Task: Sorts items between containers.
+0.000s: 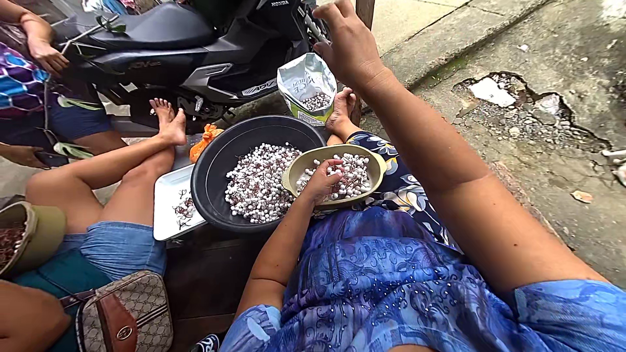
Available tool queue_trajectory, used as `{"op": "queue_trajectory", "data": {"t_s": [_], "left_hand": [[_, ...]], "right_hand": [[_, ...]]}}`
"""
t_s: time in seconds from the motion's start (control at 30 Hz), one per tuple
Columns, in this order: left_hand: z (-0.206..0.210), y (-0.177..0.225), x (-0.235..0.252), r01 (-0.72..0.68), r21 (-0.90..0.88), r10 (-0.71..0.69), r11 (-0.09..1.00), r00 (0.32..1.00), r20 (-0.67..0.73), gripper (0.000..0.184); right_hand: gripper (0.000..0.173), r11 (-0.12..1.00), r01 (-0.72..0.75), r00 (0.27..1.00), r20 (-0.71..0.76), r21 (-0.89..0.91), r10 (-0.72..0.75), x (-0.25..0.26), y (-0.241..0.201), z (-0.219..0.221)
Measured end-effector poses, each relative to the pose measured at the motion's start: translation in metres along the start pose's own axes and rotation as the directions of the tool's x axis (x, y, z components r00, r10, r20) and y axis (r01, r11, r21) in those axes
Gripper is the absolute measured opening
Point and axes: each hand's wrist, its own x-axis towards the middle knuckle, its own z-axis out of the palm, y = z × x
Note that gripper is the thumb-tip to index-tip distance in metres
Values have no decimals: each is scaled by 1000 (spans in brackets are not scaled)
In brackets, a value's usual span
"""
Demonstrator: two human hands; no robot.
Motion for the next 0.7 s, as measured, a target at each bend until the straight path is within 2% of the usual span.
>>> {"op": "queue_trajectory", "data": {"t_s": [0.17,0.3,0.4,0.5,0.6,0.7], "left_hand": [[-1,-1,0,3,-6,-3,1000,1000,-8,39],[-1,-1,-2,-3,-17,3,1000,1000,-7,39],[1,1,-7,-19,-9,19,1000,1000,-20,37],[-2,-3,-6,-83,-45,81,996,995,-54,35],[-5,-7,1,-138,-103,128,985,987,-100,35],[0,-3,4,-168,-169,143,971,978,-151,37]], "right_hand": [[42,997,-13,998,66,72,9,-32,31,22],[36,982,-48,975,221,183,6,-88,69,58],[33,947,-148,916,401,287,22,-143,86,77],[40,879,-311,829,555,361,65,-190,97,90],[35,775,-441,814,566,452,134,-214,100,99],[33,751,-450,826,545,484,144,-218,98,100]]}}
